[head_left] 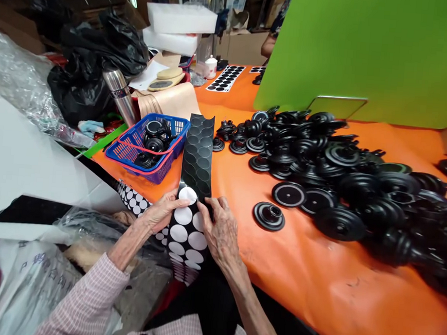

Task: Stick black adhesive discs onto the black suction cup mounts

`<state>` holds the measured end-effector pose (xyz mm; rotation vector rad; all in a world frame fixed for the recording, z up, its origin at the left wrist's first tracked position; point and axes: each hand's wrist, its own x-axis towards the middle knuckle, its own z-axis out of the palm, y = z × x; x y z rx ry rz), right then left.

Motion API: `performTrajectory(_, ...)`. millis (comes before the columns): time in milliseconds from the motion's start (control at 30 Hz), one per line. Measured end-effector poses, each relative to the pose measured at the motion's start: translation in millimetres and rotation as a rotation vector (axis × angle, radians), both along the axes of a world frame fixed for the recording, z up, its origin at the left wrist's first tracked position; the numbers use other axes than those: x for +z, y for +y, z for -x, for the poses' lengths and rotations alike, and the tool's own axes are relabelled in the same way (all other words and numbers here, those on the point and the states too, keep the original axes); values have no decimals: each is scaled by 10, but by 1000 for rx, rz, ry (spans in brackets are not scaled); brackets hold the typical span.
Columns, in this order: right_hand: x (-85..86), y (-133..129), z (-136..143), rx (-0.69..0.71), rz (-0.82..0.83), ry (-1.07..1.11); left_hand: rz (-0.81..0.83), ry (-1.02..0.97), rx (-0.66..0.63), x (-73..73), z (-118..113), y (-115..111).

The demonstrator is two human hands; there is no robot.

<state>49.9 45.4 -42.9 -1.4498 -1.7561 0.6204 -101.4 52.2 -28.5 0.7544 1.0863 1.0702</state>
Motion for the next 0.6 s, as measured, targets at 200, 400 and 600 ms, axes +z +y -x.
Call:
performTrajectory(200,68,20,-275,-163,-76,65,-44,458,129,146,21,-78)
performTrajectory(400,167,-384,-292,-31,-134,113,-105,645,74,436,-351,-258)
performTrajectory(600,177,-603,-538,-103,127,553,7,319,-121,483,-760,-294)
